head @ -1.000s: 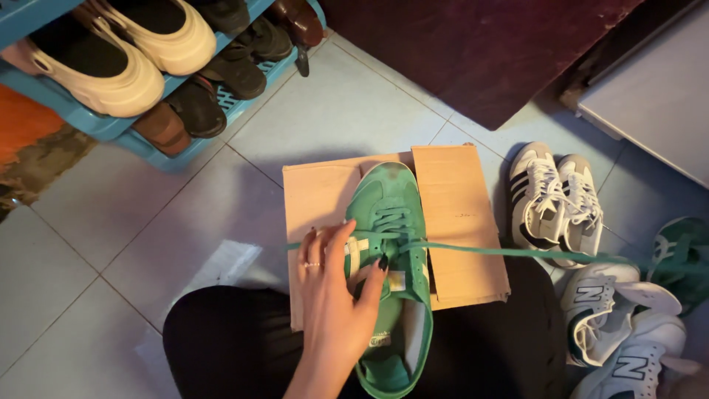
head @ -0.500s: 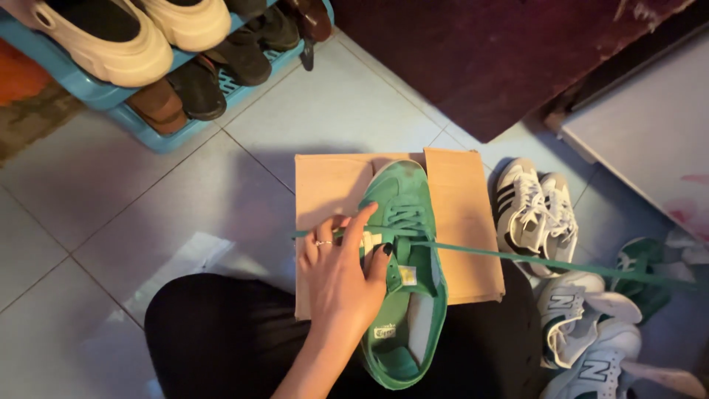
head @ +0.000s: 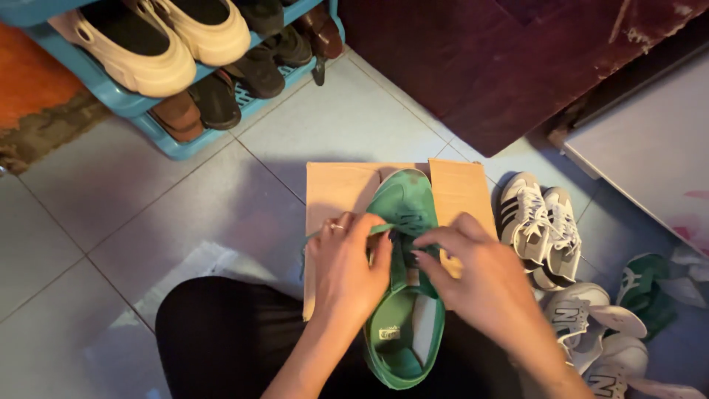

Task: The person removes the laces from a green sneaker, then re-laces it by threading the laces through the eyelets and tying a knot. The shoe is placed on a cardboard box during the process.

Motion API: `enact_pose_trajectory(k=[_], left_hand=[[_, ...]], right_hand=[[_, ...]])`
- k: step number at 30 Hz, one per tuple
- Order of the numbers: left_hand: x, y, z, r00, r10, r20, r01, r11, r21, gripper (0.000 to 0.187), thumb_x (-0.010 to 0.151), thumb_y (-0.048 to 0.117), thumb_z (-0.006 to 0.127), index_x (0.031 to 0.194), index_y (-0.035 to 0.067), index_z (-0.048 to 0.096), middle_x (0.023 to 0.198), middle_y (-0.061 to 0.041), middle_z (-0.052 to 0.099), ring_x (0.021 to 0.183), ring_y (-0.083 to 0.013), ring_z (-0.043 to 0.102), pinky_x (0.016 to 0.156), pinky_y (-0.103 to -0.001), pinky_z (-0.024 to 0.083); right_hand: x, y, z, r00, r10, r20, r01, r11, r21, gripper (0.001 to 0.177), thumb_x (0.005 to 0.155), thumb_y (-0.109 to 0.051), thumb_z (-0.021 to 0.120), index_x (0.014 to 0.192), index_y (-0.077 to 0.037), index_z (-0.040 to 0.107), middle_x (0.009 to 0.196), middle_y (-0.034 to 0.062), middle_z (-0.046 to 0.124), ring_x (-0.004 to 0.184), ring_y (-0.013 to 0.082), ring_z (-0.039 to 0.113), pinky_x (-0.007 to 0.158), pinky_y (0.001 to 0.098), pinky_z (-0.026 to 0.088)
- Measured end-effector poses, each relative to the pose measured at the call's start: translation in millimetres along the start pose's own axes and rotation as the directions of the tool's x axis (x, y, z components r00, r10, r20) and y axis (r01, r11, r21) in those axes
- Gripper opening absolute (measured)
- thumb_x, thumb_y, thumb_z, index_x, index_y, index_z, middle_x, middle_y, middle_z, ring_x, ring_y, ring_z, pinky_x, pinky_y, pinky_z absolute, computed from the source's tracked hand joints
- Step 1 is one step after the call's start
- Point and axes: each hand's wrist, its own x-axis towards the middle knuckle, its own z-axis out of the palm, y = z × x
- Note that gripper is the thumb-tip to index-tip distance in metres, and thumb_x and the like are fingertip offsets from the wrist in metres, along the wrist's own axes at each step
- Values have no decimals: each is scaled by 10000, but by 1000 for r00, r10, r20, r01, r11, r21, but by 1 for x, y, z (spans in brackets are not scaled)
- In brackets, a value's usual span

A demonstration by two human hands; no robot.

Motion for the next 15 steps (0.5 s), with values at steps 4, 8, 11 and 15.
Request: enact_pose_trajectory(k=[4, 8, 11, 15], left_hand=[[-20, 12, -17, 987, 104, 120, -96, 993, -69, 612, 763, 169, 741, 1323, 44, 528, 1267, -172, 533, 1214, -402, 471, 973, -549, 327], [-35, 20, -16, 968, 217, 123, -224, 974, 43, 818, 699, 209, 759, 1448, 43, 476, 1457, -211, 384, 1379, -488, 354, 1085, -612, 251], [-34, 19, -8, 978, 55, 202, -55, 998, -4, 725, 738, 24, 669, 1435, 43, 469, 1482, -198, 419, 1364, -435, 394, 1092, -508, 363], [-40, 16, 0, 996, -33, 80, 46, 987, -157, 581, 880, -17, 595, 1446, 30, 473, 1478, -170, 510, 1381, -380, 479, 1073, -451, 444]], right_hand=[[7, -19, 2, 999, 27, 33, -20, 979, -205, 199, 792, -150, 724, 990, -132, 735, 989, 123, 595, 659, 364, 676, 605, 464, 557], [7, -18, 15, 994, -91, -68, 71, 964, -255, 222, 755, -148, 731, 959, -64, 713, 965, 158, 582, 674, 370, 680, 564, 467, 557], [7, -17, 24, 989, -95, -118, 57, 955, -291, 57, 799, -121, 715, 798, -65, 701, 952, 143, 576, 717, 347, 686, 571, 460, 551], [2, -6, 20, 996, -28, -82, 9, 975, -223, 81, 800, -98, 713, 871, -61, 720, 932, 128, 578, 709, 357, 677, 613, 464, 555]])
